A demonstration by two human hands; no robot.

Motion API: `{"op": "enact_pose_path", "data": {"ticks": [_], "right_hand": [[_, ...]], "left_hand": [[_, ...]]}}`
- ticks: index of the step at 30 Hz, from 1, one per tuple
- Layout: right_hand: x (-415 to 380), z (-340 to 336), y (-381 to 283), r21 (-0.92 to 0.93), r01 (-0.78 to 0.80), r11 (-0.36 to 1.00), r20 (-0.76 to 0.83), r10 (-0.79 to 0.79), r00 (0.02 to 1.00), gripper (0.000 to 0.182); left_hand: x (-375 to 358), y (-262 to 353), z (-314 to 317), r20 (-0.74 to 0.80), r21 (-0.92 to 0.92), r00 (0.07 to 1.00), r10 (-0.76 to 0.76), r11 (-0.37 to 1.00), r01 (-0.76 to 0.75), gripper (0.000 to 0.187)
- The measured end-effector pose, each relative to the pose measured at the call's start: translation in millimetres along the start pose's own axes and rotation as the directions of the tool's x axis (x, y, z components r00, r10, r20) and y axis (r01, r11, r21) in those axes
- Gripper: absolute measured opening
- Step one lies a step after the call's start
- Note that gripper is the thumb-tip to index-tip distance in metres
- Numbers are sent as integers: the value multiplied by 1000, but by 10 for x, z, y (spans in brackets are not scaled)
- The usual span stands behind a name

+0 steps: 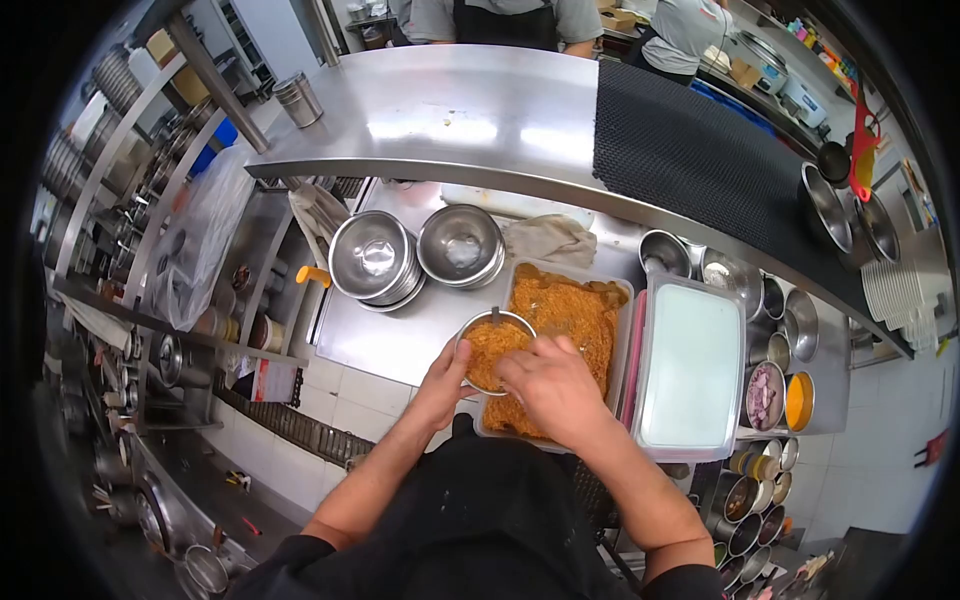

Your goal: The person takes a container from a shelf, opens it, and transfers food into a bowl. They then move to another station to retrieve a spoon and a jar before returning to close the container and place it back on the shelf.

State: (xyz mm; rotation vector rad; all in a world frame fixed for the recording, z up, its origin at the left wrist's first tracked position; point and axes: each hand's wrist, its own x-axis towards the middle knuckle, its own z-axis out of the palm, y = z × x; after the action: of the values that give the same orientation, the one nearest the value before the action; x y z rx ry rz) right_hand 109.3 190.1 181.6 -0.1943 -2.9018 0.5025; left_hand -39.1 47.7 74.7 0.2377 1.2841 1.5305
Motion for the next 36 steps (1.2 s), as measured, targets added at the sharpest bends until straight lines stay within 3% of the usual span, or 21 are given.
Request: {"op": "enact_pose_path", "data": {"ticks": [3, 5, 10, 14, 16, 18, 23, 26, 29, 32, 35, 36], "right_hand": [[117, 4, -15, -39, 10, 999, 27, -9, 1000, 31], [142, -22, 10, 47, -14, 999, -22, 15, 1000, 28], [-24, -254, 65, 183, -127, 975, -147, 155, 977, 30], [-281, -137, 368, 267, -396, 879, -247, 459, 853, 31], [-330, 197, 635, 366, -537, 760, -236, 634, 736, 31], [-329, 656, 935, 298, -643, 706, -159, 701, 696, 30], [-36, 1554, 1339, 351, -644, 680, -76, 706, 704, 28], [68, 1813, 1355, 303, -566, 767, -18, 598, 801, 25], [-28, 1747, 1095, 209, -367, 907, 44, 366, 930, 22], [-235, 1708, 912, 264, -242, 934, 187, 196, 963, 21], [-430, 1727, 789, 219, -291, 931, 266, 230, 936, 22], [-454, 1750, 828, 306, -320, 897, 283, 236, 930, 23]], "left_hand": [[-27, 31, 96, 34, 75, 999, -20, 997, 17, 67], [-40, -31, 82, 53, 112, 999, -12, 994, 6, 69], [-21, -76, -2, 66, 26, 998, 0, 1000, -2, 68], [59, -135, -266, -5, -2, 1000, 16, 1000, -16, 71], [28, -188, -372, -61, -42, 997, 46, 998, -48, 70], [-13, -106, -412, -91, -81, 993, 80, 993, -87, 68], [-44, -9, -552, -177, -26, 978, 113, 993, -119, 77], [-85, 15, -602, -187, 4, 973, 137, 990, -138, 80], [-150, -13, -619, -248, 5, 963, 104, 994, -106, 78], [-236, -65, -612, -220, -61, 969, 111, 990, -128, 73], [-252, -192, -662, -230, -73, 969, 88, 992, -107, 73], [-261, -198, -657, -224, -74, 971, 83, 992, -102, 73]]}}
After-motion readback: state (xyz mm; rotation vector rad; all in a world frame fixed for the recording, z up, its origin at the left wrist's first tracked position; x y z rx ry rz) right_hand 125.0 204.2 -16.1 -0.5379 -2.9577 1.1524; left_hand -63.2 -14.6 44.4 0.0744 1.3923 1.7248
